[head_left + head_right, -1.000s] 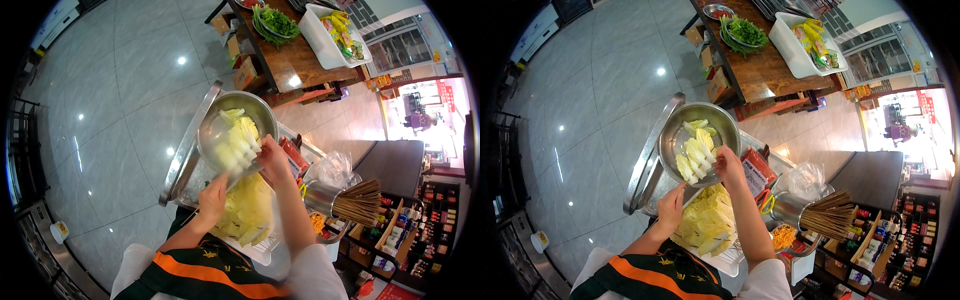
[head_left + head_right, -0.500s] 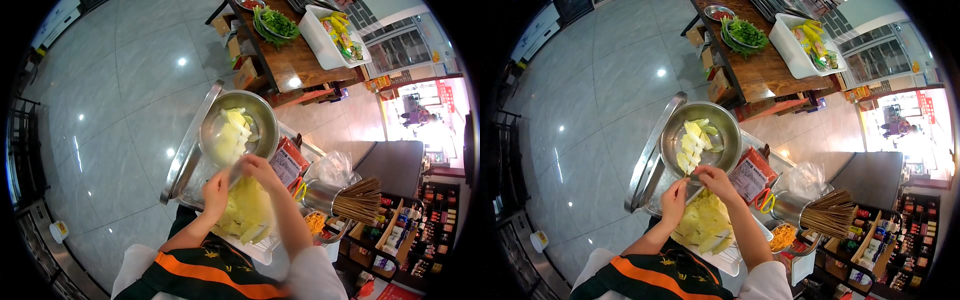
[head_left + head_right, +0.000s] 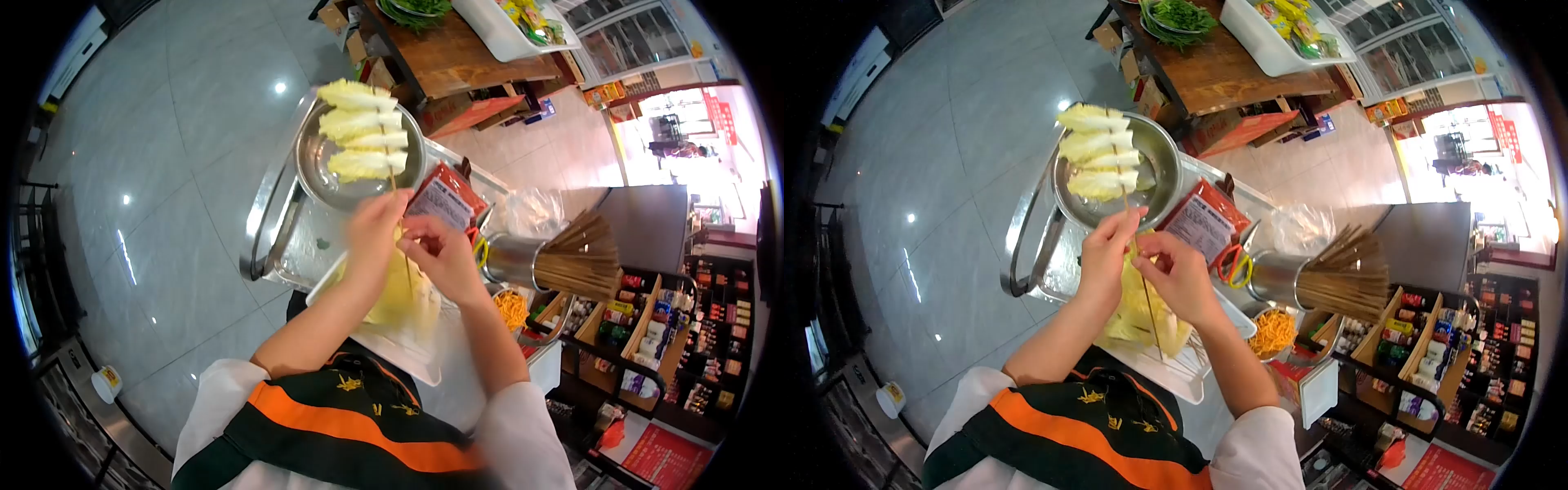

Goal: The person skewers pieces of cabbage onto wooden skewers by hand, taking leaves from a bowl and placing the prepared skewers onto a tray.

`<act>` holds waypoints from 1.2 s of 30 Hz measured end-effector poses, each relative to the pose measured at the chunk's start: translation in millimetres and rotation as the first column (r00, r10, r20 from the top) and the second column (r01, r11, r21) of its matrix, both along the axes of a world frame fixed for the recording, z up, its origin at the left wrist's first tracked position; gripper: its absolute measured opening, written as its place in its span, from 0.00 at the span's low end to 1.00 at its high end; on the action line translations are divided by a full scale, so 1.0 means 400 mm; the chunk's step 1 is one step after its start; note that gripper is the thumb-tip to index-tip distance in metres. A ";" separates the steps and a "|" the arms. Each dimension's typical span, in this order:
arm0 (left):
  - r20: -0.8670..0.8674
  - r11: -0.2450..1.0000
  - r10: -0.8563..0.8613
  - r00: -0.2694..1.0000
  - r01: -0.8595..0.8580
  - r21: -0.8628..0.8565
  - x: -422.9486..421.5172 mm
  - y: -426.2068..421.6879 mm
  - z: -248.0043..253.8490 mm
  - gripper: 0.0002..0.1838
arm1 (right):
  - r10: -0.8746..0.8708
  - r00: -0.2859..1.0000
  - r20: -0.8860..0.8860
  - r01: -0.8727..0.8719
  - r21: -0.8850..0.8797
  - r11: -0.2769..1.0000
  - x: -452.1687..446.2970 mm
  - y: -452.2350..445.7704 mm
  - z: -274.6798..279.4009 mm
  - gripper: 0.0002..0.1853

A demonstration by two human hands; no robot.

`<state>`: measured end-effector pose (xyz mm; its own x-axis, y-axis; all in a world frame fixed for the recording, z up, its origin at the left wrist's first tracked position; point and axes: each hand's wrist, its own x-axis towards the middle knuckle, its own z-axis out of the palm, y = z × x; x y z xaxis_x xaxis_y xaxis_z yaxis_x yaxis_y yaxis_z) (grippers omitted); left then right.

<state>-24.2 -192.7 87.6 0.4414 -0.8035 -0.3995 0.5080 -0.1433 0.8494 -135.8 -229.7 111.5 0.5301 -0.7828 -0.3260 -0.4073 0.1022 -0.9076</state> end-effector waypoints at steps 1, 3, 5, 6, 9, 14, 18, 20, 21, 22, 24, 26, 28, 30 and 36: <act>0.006 1.000 -0.005 1.000 0.005 -0.003 -0.012 0.004 0.012 0.15 | -0.008 0.999 0.034 0.008 -0.003 1.000 -0.011 0.003 0.017 0.08; 0.091 0.997 -0.029 0.995 0.035 -0.072 -0.033 0.009 0.036 0.14 | -0.010 0.992 0.124 0.007 0.026 1.000 -0.028 0.014 0.037 0.08; 0.129 0.992 -0.017 0.991 0.033 -0.125 -0.054 0.040 0.052 0.13 | 0.016 0.970 0.242 0.000 -0.067 0.998 -0.052 0.026 0.048 0.08; 0.198 0.994 0.016 0.980 0.006 -0.107 -0.063 0.064 0.052 0.13 | 0.044 0.967 0.251 -0.030 -0.059 0.998 -0.073 0.027 0.053 0.09; 0.451 0.998 0.030 0.892 -0.004 -0.059 -0.095 0.159 -0.047 0.14 | 0.048 0.953 0.300 -0.028 -0.071 0.997 -0.132 0.048 0.058 0.08; 0.776 0.977 -0.212 0.594 0.101 0.189 -0.149 0.256 -0.096 0.24 | 0.091 0.915 0.393 -0.068 -0.072 0.995 -0.233 0.107 0.091 0.07; 0.839 0.934 -0.356 0.411 0.128 0.334 -0.179 0.285 -0.105 0.28 | 0.105 0.954 0.280 -0.052 -0.191 0.980 -0.361 0.153 0.107 0.07; 0.820 0.921 -0.388 0.422 0.153 0.357 -0.187 0.285 -0.115 0.28 | 0.114 0.968 0.223 -0.051 -0.269 0.962 -0.439 0.163 0.085 0.07; 0.897 0.950 -0.303 0.323 0.178 0.257 -0.191 0.285 -0.122 0.27 | 0.113 0.979 0.171 -0.068 -0.250 0.966 -0.480 0.168 0.068 0.07; 0.952 0.964 -0.207 0.225 0.214 0.159 -0.195 0.285 -0.130 0.25 | 0.112 0.987 0.118 -0.083 -0.229 0.970 -0.515 0.176 0.047 0.07; 0.968 0.962 -0.189 0.166 0.230 0.149 -0.194 0.275 -0.146 0.23 | 0.109 0.986 0.128 -0.080 -0.212 0.974 -0.569 0.188 -0.004 0.06; 0.981 0.959 -0.167 0.104 0.247 0.137 -0.192 0.263 -0.140 0.20 | 0.106 0.984 0.140 -0.077 -0.200 0.977 -0.609 0.196 -0.060 0.06; 0.922 0.934 -0.265 0.281 0.314 0.172 -0.190 0.256 -0.121 0.12 | 0.145 0.989 0.034 -0.137 -0.173 0.975 -0.637 0.201 -0.115 0.07; 0.914 0.922 -0.286 0.286 0.343 0.181 -0.171 0.247 -0.151 0.10 | 0.145 0.988 0.058 -0.141 -0.077 0.987 -0.639 0.210 -0.167 0.07; 0.871 0.839 -0.422 0.252 0.473 0.270 -0.087 0.223 -0.113 0.07 | 0.226 0.946 0.234 -0.237 0.019 0.971 -0.598 0.217 -0.211 0.07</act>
<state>-58.9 -103.5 42.2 0.0683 -0.9977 0.0031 -0.6567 -0.0426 0.7529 -375.0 -142.8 27.2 0.7594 -0.6165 -0.2078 -0.2069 0.0741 -0.9756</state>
